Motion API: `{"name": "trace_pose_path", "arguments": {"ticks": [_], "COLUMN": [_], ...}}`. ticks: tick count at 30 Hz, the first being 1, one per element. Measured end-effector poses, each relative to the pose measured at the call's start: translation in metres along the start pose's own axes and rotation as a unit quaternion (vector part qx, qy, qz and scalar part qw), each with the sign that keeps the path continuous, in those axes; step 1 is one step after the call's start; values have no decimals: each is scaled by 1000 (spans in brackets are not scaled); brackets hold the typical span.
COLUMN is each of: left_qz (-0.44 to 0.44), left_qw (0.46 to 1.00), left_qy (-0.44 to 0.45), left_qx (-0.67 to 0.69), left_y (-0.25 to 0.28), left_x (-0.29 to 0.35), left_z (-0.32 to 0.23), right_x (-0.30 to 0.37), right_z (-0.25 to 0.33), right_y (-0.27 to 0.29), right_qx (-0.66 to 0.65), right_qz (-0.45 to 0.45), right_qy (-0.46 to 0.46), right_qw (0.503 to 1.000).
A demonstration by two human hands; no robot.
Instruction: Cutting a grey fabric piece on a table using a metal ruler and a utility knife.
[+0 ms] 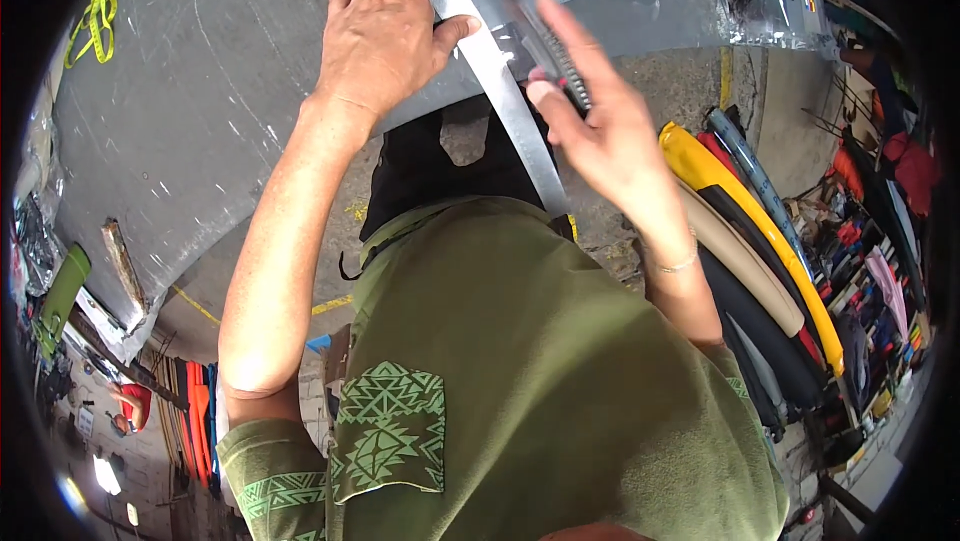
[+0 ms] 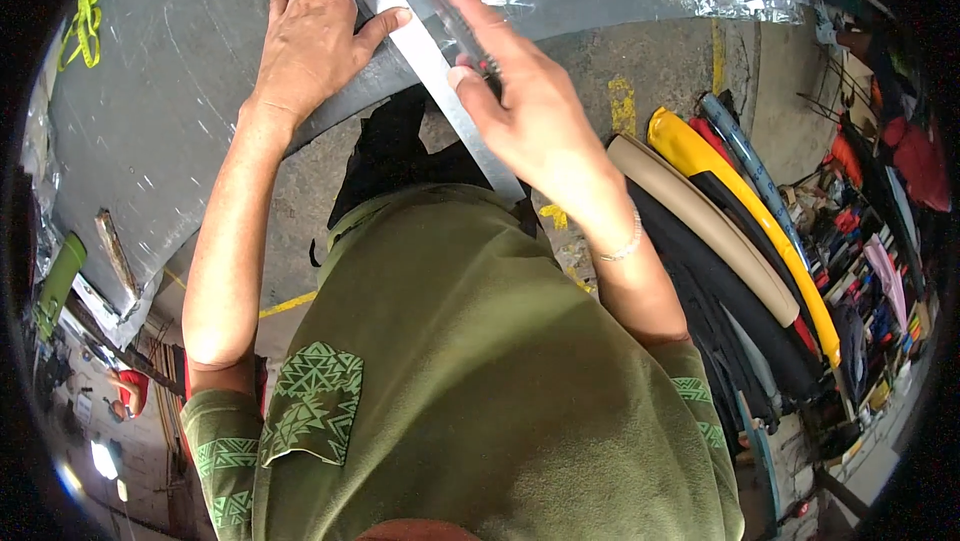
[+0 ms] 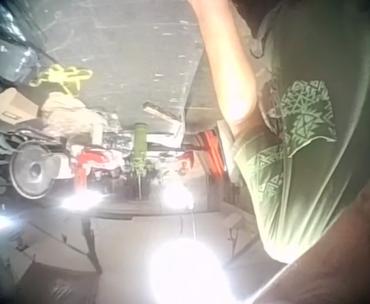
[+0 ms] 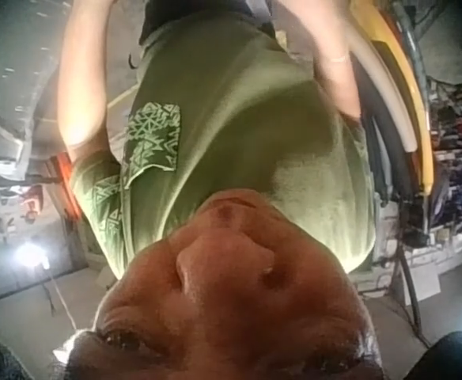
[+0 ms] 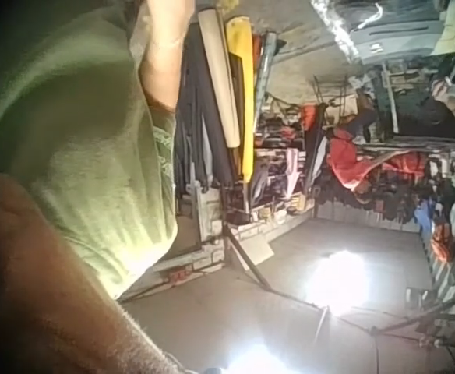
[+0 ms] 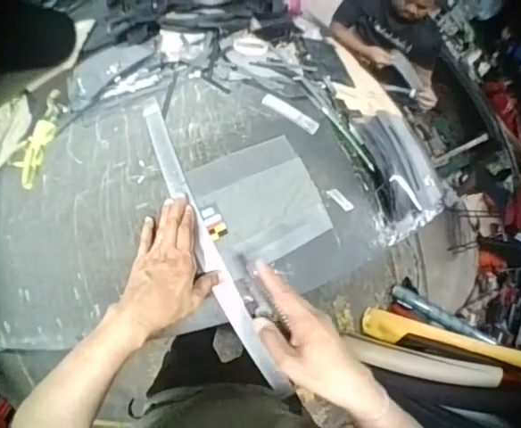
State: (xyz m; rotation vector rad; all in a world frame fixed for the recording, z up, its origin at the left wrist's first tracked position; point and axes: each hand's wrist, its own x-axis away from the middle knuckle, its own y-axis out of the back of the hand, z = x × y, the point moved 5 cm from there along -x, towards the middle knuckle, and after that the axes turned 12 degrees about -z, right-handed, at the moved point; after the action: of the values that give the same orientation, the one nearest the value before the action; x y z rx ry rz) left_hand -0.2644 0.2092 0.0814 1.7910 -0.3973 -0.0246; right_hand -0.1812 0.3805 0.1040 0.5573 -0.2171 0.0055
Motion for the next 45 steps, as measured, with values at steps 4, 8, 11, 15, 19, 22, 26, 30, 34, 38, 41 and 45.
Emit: {"name": "trace_pose_path", "arguments": {"ticks": [4, 8, 11, 15, 19, 22, 26, 30, 34, 38, 41, 45], "left_qz": [2, -3, -9, 9, 11, 15, 25, 14, 20, 23, 10, 13], "left_qw": [1000, 1000, 999, 999, 998, 997, 997, 997, 996, 996, 997, 996], "left_qy": [12, 28, 48, 50, 54, 69, 73, 72, 81, 86, 80, 80], "left_qx": [-3, 13, 15, 9, 6, -2, 6, 12, 13, 18, 15, 31], "left_y": [2, -1, -14, 0, -2, -1, 2, 0, 6, 5, -1, 4], "left_x": [2, 3, 5, 2, 2, 5, 2, 2, 1, 1, 1, 1], "left_z": [-2, -1, 16, -2, -1, 2, -4, -3, -7, -6, -2, -8], "right_x": [-17, -59, -52, -91, -102, -115, -144, -150, -156, -157, -157, -157], "right_z": [10, 42, 7, 3, 47, 53, 36, 22, 7, 4, 7, 5], "right_y": [38, 86, 75, 82, 51, 1, -46, -81, -99, -101, -101, -98], "right_qx": [-399, -466, -440, 54, -25, -323, -417, -434, -437, -452, -449, -452], "right_qz": [100, 256, 143, 32, -3, -13, 57, 92, 100, 98, 94, 90], "right_qy": [-103, -11, -63, 15, 227, 88, 14, -47, -54, -65, -78, -55], "right_qw": [906, 847, 884, 998, 974, 942, 907, 895, 892, 884, 885, 886]}}
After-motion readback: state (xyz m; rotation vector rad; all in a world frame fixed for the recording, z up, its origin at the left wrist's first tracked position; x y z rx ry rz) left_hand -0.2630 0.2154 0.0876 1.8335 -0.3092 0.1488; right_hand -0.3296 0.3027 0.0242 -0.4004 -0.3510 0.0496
